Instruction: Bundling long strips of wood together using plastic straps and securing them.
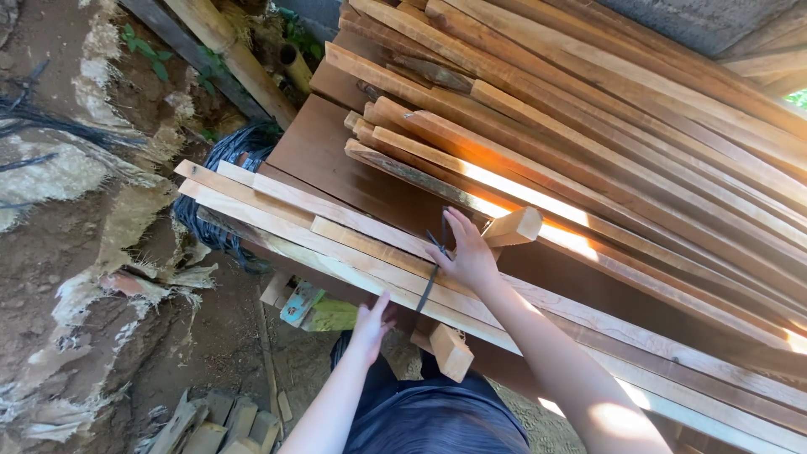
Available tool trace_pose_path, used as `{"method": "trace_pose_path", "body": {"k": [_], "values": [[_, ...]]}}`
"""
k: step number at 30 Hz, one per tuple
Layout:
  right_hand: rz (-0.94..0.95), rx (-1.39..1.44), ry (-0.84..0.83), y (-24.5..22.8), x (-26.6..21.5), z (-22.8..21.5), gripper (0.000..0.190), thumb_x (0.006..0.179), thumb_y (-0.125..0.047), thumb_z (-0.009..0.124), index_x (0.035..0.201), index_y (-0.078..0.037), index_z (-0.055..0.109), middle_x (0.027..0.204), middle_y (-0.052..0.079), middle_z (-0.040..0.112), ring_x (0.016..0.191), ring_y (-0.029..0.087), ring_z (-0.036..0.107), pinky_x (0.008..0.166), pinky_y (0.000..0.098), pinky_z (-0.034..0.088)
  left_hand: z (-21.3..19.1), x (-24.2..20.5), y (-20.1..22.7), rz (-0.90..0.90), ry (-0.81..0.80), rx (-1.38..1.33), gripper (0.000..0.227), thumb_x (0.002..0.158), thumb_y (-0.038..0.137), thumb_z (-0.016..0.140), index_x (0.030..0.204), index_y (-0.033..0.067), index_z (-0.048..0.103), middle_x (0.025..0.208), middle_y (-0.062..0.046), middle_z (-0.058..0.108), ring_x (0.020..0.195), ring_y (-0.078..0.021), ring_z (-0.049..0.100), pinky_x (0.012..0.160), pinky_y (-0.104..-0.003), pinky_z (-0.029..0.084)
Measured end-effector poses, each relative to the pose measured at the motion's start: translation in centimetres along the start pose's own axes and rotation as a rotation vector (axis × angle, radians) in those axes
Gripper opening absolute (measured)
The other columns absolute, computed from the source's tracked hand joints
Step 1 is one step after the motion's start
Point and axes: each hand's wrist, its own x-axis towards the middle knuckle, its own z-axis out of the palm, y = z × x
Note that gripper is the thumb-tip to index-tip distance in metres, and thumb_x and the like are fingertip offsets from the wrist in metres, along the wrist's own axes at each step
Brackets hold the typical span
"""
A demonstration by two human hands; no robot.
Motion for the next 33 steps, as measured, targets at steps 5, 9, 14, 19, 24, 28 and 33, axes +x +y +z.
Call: {"method": "trace_pose_path", "body": {"k": [5, 9, 14, 19, 24, 28, 33], "values": [[-0.088, -0.058, -0.107, -4.3, 4.7, 1.2, 0.063, 0.089, -0.041, 0.071, 0.141, -0.008, 0.055, 0.149, 0.014, 0.050, 0.121, 0.042, 0.060, 0.096, 0.0507, 0.055, -2.6, -0.3, 5.7, 0.053, -0.007, 0.038, 0.107, 0.094, 0.043, 0.076, 0.161, -0.0019, 0.006, 0.160, -0.032, 0.025, 0.141, -0.0511, 0.042, 0.110, -0.062, 0.035], [-0.156, -0.157, -0.394, -7.9, 8.7, 6.0, 0.056, 0.092, -0.043, 0.063, 0.140, -0.014, 0.057, 0.145, 0.009, 0.054, 0.116, 0.039, 0.065, 0.089, 0.0504, 0.059, -6.9, 2.3, 9.5, 0.078, 0.015, 0.139, 0.104, 0.096, 0.050, 0.072, 0.162, 0.0009, 0.009, 0.160, -0.027, 0.032, 0.136, -0.0446, 0.051, 0.109, -0.057, 0.037], [-0.328, -0.134, -0.477, -14.8, 12.0, 13.4, 0.043, 0.095, -0.045, 0.060, 0.120, -0.011, 0.063, 0.121, 0.014, 0.064, 0.107, 0.041, 0.067, 0.086, 0.0515, 0.057, -14.4, 8.5, 13.1, 0.144, 0.069, 0.261, 0.080, 0.100, 0.046, 0.069, 0.155, 0.0012, 0.034, 0.151, -0.023, 0.049, 0.126, -0.0401, 0.062, 0.096, -0.046, 0.046], [-0.402, 0.072, -0.480, -24.5, 12.0, 20.4, 0.030, 0.097, -0.039, 0.059, 0.111, -0.014, 0.065, 0.102, 0.012, 0.068, 0.098, 0.038, 0.069, 0.084, 0.0494, 0.057, -24.4, 16.0, 16.2, 0.257, 0.233, 0.488, 0.040, 0.098, 0.036, 0.073, 0.132, 0.0155, 0.068, 0.126, -0.014, 0.072, 0.105, -0.0272, 0.075, 0.088, -0.035, 0.056], [0.172, 0.381, -0.433, -27.3, 9.7, 32.3, 0.032, 0.098, -0.025, 0.057, 0.127, -0.013, 0.063, 0.111, 0.011, 0.074, 0.110, 0.032, 0.070, 0.091, 0.0450, 0.058, -29.3, 17.9, 21.6, 0.526, 0.349, 0.886, 0.020, 0.095, 0.029, 0.073, 0.112, 0.0209, 0.078, 0.106, -0.011, 0.078, 0.097, -0.0302, 0.076, 0.081, -0.038, 0.062], [0.525, 0.372, -0.282, -23.7, 9.3, 41.8, 0.029, 0.099, -0.027, 0.054, 0.117, -0.011, 0.071, 0.094, 0.014, 0.077, 0.102, 0.032, 0.073, 0.087, 0.0465, 0.059, -29.5, 18.5, 24.3, 0.538, 0.276, 1.025, 0.023, 0.092, 0.033, 0.073, 0.112, 0.0228, 0.077, 0.103, -0.008, 0.078, 0.096, -0.0282, 0.076, 0.081, -0.040, 0.063], [0.883, 0.258, -0.286, -22.5, 9.7, 44.9, 0.049, 0.094, -0.047, 0.061, 0.112, -0.004, 0.073, 0.103, 0.022, 0.076, 0.113, 0.036, 0.069, 0.101, 0.0530, 0.054, -27.0, 17.9, 27.5, 0.400, 0.273, 1.118, 0.028, 0.089, 0.027, 0.069, 0.114, 0.0158, 0.070, 0.104, -0.013, 0.075, 0.103, -0.0343, 0.073, 0.088, -0.048, 0.060]]}}
